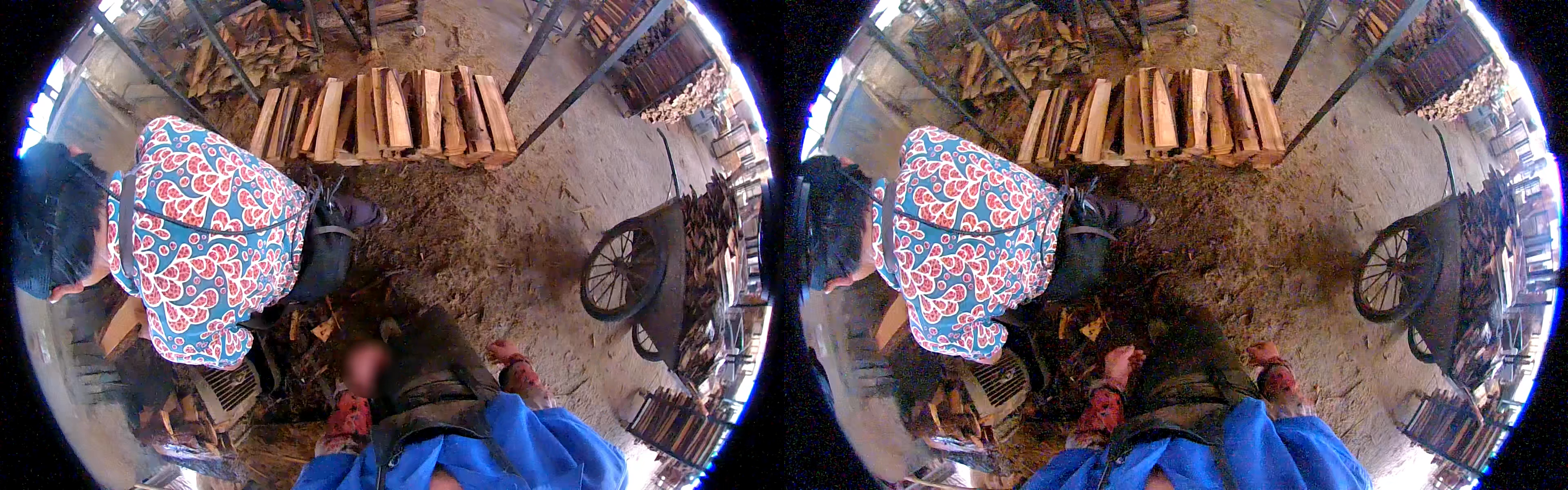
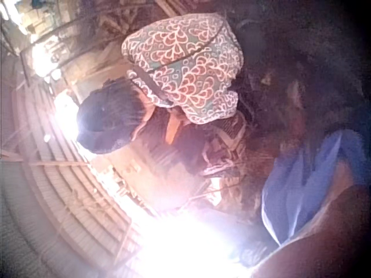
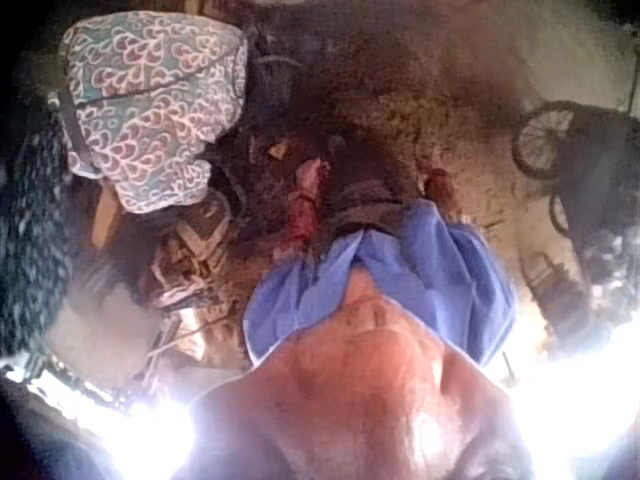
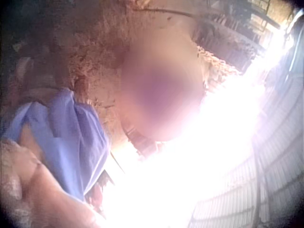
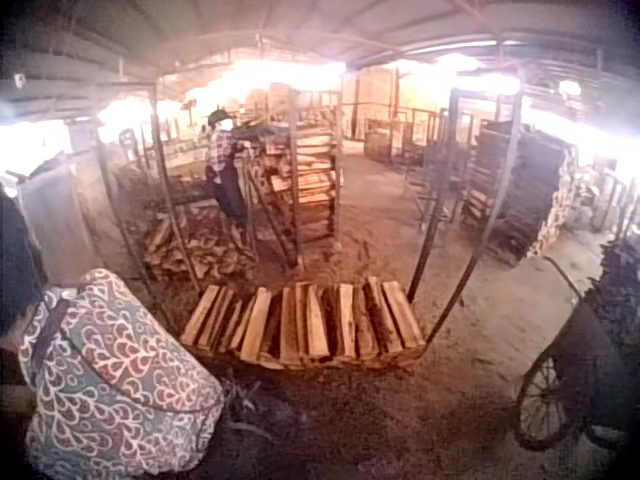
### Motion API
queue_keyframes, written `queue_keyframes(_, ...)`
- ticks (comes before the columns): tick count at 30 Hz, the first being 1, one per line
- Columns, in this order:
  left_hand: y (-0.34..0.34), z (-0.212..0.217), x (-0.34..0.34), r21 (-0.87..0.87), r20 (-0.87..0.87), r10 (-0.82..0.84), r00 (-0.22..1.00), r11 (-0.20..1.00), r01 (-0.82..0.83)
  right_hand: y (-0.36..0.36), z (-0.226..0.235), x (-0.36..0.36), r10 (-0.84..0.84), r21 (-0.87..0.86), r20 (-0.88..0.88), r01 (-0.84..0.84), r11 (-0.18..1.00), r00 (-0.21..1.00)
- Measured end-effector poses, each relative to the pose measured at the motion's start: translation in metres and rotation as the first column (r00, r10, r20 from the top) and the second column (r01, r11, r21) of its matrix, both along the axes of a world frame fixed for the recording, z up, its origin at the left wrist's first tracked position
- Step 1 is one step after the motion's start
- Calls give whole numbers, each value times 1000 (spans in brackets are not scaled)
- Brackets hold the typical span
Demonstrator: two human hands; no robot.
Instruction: The person picks up split wooden planks from a pile and stacks them onto a metal cart. The person repeatedly lifts the wood with both hands and places it in a neat arrangement on the cart, working in a wood processing area.
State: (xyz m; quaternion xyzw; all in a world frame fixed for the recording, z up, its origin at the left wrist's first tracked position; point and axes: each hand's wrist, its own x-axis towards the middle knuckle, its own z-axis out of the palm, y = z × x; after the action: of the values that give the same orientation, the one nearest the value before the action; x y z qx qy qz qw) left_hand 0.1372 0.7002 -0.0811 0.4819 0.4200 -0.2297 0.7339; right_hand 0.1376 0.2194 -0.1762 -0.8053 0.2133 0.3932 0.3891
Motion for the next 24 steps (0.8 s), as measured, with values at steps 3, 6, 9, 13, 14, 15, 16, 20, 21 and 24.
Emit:
queue_keyframes(3, -17, 23, 37, -30, 44, -49, 998, 998, 50, -4, 31, -5, -311, -1, -118, 313, 950, 943)
queue_keyframes(6, -34, 1, 65, -120, 64, -106, 992, 986, 113, -36, 7, 12, -386, 163, -178, 414, 896, 905)
queue_keyframes(9, -83, 22, 122, 47, 16, -245, 969, 969, 244, -50, 11, 61, -497, 252, 14, 478, 841, 868)
queue_keyframes(13, -135, -17, 142, 193, -44, -267, 963, 943, 271, -108, 21, 155, -268, 196, 65, 251, 948, 961)
queue_keyframes(14, -143, -27, 147, 198, -22, -283, 959, 939, 282, -120, 25, 170, -213, 172, 117, 192, 966, 970)
queue_keyframes(15, -143, -41, 141, 260, 28, -326, 945, 915, 308, -132, 24, 199, -153, 150, 186, 126, 981, 971)
queue_keyframes(16, -153, -40, 147, 257, 17, -208, 978, 946, 197, -150, 18, 225, -103, 117, 248, 76, 990, 963)
queue_keyframes(20, -156, -38, 134, 279, -114, -120, 986, 949, 147, -197, 6, 333, 128, 4, 347, -138, 990, 929)
queue_keyframes(21, -152, -48, 130, 228, -136, -93, 986, 966, 122, -203, 11, 360, 129, 55, 447, -171, 984, 885)
queue_keyframes(24, -183, -27, 138, 687, -309, -796, 520, 192, 701, -181, 63, 443, 261, -74, 330, -251, 965, 907)
